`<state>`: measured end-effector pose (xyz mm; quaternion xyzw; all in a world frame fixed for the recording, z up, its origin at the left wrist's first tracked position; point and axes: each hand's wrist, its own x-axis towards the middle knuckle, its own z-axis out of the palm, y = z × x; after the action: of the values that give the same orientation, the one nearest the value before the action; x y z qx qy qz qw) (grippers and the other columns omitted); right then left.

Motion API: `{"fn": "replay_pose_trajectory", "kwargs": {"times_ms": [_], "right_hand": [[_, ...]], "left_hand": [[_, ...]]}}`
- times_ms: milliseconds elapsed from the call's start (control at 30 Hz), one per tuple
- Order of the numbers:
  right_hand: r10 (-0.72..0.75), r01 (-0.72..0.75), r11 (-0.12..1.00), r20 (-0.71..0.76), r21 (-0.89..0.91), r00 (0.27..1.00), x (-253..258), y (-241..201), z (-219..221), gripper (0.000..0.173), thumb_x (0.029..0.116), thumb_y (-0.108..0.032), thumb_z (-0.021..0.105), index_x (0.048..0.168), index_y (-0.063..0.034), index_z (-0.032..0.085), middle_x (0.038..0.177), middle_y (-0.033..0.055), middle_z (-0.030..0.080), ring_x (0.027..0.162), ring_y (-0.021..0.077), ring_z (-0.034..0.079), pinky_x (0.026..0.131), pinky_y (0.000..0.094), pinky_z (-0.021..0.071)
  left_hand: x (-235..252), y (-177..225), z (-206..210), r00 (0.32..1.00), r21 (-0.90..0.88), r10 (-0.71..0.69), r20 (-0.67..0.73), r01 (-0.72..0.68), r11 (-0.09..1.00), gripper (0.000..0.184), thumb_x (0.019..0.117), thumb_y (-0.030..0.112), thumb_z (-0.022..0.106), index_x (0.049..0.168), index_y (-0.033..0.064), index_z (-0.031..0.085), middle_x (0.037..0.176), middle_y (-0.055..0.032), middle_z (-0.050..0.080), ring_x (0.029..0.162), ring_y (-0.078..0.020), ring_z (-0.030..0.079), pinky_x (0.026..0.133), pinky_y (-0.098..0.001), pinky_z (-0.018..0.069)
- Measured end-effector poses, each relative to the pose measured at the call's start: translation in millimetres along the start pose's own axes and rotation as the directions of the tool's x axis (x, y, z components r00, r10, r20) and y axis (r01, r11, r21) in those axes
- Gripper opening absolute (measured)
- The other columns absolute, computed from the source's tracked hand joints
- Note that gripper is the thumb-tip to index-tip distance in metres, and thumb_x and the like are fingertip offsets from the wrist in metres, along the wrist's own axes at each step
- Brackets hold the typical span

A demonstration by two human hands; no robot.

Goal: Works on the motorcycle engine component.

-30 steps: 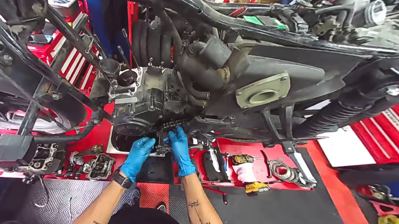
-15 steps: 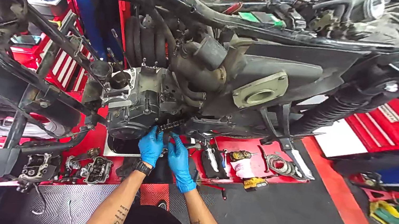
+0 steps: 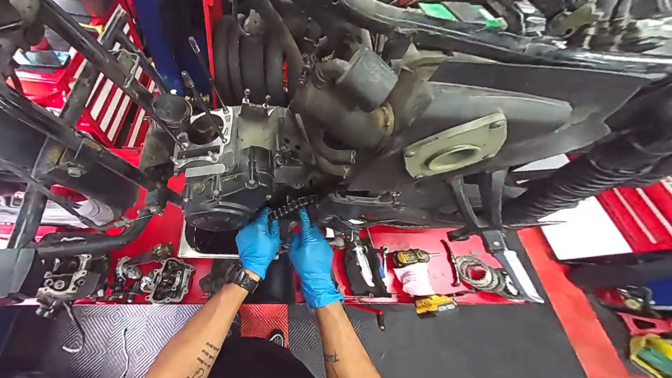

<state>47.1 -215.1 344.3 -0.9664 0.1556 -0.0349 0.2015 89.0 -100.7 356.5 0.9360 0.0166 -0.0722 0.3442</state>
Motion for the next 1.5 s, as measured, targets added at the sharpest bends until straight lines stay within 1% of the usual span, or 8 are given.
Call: {"fn": "replay_pose_trajectory", "kwargs": {"times_ms": [200, 467, 567, 700, 833, 933, 1067, 1500], "right_hand": [[-0.061, 0.029, 0.973, 0.138, 0.227, 0.989, 6.1, 10.8, -4.1, 0.059, 0.0963, -0.030, 0.059, 0.152, -0.0124, 0.050, 0.110, 0.0157, 0.073, 0.096, 0.0326, 0.071, 0.087, 0.0552, 0.0547], [-0.073, -0.123, 0.553, 0.194, 0.824, 0.978, -37.0, 27.8, 8.9, 0.043, 0.0950, -0.020, 0.069, 0.133, -0.0009, 0.060, 0.092, 0.0032, 0.069, 0.072, 0.0062, 0.062, 0.067, 0.0242, 0.0543], [-0.101, -0.119, 0.557, 0.210, 0.822, 0.973, -65.0, 47.4, -6.6, 0.041, 0.0979, -0.019, 0.066, 0.134, -0.0001, 0.060, 0.100, 0.0045, 0.071, 0.080, 0.0083, 0.067, 0.073, 0.0271, 0.0591], [-0.100, -0.256, 0.532, 0.360, 0.807, 0.928, -98.0, 85.1, 1.7, 0.037, 0.0965, -0.016, 0.066, 0.129, 0.0002, 0.062, 0.096, 0.0039, 0.072, 0.079, 0.0103, 0.069, 0.073, 0.0285, 0.0607], [-0.057, -0.568, 0.514, 0.686, 0.643, 0.725, -112.6, 112.5, 68.4, 0.038, 0.1010, -0.016, 0.063, 0.134, 0.0011, 0.057, 0.088, 0.0076, 0.070, 0.067, 0.0138, 0.066, 0.064, 0.0307, 0.0588], [-0.034, -0.430, 0.788, 0.729, 0.440, 0.684, -99.3, 122.5, 137.4, 0.043, 0.1012, -0.030, 0.063, 0.135, -0.0035, 0.060, 0.099, 0.0129, 0.071, 0.078, 0.0206, 0.069, 0.073, 0.0398, 0.0591], [-0.037, -0.096, 0.984, 0.704, 0.148, 0.710, -74.0, 109.3, 192.2, 0.048, 0.1024, -0.036, 0.057, 0.145, -0.0149, 0.057, 0.126, 0.0193, 0.069, 0.117, 0.0391, 0.065, 0.099, 0.0624, 0.0492], [0.169, -0.382, 0.907, 0.676, 0.179, 0.718, -147.2, 220.3, 150.1, 0.048, 0.1017, -0.032, 0.057, 0.145, -0.0114, 0.058, 0.112, 0.0176, 0.073, 0.099, 0.0334, 0.071, 0.091, 0.0580, 0.0543]], "left_hand": [[2.6, -1.3, 5.8, 1.000, -0.107, -0.012, -0.029, 0.008, 0.994, 0.042, 0.1024, 0.031, 0.054, 0.139, 0.0111, 0.063, 0.115, -0.0171, 0.074, 0.109, -0.0375, 0.071, 0.094, -0.0608, 0.0529], [-16.8, -15.4, -1.7, 0.996, -0.344, 0.077, -0.052, -0.090, 0.934, 0.046, 0.1011, 0.029, 0.060, 0.141, 0.0059, 0.059, 0.115, -0.0177, 0.073, 0.104, -0.0319, 0.071, 0.096, -0.0542, 0.0539], [-57.3, -41.6, -14.5, 0.993, -0.544, 0.103, 0.063, -0.052, 0.838, 0.032, 0.1018, 0.025, 0.059, 0.123, 0.0027, 0.066, 0.091, -0.0073, 0.069, 0.081, -0.0143, 0.065, 0.080, -0.0364, 0.0557], [-98.7, -117.2, -7.4, 0.929, -0.400, -0.108, 0.354, 0.255, 0.880, 0.035, 0.1030, 0.035, 0.057, 0.107, 0.0031, 0.071, 0.095, -0.0100, 0.070, 0.091, -0.0199, 0.066, 0.087, -0.0466, 0.0533], [-116.2, -206.1, 42.9, 0.710, -0.100, -0.420, 0.565, 0.564, 0.820, 0.048, 0.1022, 0.043, 0.059, 0.126, 0.0012, 0.063, 0.118, -0.0212, 0.067, 0.111, -0.0339, 0.064, 0.099, -0.0579, 0.0489], [-108.4, -232.1, 82.1, 0.623, -0.041, -0.485, 0.614, 0.638, 0.769, 0.046, 0.1017, 0.037, 0.059, 0.131, 0.0014, 0.058, 0.123, -0.0227, 0.064, 0.110, -0.0347, 0.063, 0.095, -0.0562, 0.0503], [-71.3, -227.7, 123.0, 0.639, -0.055, -0.410, 0.651, 0.578, 0.814, 0.046, 0.1025, 0.028, 0.056, 0.140, 0.0012, 0.052, 0.134, -0.0234, 0.059, 0.121, -0.0345, 0.061, 0.103, -0.0544, 0.0499], [-38.0, -204.2, 159.8, 0.733, -0.371, -0.225, 0.642, 0.554, 0.745, 0.059, 0.1009, 0.005, 0.057, 0.155, -0.0018, 0.035, 0.154, -0.0212, 0.046, 0.139, -0.0256, 0.051, 0.114, -0.0387, 0.0449]]}}
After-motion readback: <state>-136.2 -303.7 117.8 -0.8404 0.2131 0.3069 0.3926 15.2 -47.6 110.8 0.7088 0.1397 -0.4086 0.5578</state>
